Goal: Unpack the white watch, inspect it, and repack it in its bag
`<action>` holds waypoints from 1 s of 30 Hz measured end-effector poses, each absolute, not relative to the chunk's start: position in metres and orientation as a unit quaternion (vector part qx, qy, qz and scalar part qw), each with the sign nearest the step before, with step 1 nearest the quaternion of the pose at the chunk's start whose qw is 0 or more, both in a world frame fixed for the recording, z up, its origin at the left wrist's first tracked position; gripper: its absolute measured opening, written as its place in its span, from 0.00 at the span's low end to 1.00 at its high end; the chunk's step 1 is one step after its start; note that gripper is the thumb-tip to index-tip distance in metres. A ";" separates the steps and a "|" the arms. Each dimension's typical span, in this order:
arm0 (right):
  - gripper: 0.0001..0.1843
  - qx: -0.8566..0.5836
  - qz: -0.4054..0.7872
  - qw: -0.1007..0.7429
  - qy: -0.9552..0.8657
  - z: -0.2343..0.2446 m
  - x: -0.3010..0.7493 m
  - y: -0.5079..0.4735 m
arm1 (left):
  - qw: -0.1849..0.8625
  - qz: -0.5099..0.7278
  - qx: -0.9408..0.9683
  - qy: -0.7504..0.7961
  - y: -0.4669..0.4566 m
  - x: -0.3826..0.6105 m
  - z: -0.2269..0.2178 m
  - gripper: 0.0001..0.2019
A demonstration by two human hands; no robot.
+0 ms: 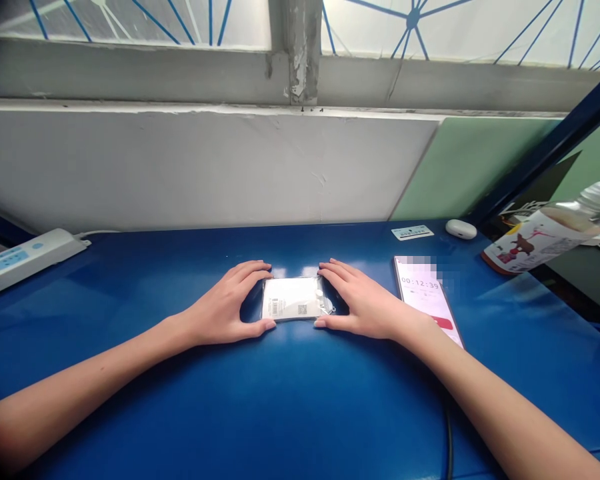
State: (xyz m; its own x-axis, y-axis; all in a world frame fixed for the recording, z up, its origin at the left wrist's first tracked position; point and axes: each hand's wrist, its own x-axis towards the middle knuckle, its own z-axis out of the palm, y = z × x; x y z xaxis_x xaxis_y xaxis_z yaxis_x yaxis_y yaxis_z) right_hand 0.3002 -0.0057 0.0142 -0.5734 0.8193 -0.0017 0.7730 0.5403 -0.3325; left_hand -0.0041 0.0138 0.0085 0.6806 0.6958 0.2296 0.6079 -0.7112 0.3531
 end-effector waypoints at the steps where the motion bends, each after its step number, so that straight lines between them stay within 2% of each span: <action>1: 0.50 -0.453 0.149 0.081 -0.875 0.013 0.301 -0.006 | 0.124 0.177 0.909 0.356 0.014 -0.005 0.008 0.34; 14: 0.48 -0.444 0.117 0.093 -0.884 0.009 0.293 -0.011 | 0.115 0.138 0.928 0.327 0.013 -0.006 0.010 0.37; 23: 0.49 -0.424 0.102 0.149 -0.887 0.007 0.286 -0.013 | 0.115 0.150 0.926 0.325 0.016 -0.007 0.009 0.34; 30: 0.33 -0.437 0.104 0.195 -0.872 0.006 0.269 -0.019 | 0.107 0.151 0.930 0.317 0.016 -0.008 0.007 0.34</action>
State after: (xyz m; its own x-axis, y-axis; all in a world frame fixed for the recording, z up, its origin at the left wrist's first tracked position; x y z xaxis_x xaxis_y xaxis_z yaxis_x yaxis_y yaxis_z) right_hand 0.2689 -0.0192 0.0059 -0.5413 0.8031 0.2489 0.7220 0.5957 -0.3519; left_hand -0.0081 0.0164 0.0067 0.7532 0.6222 0.2135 0.5577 -0.7761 0.2943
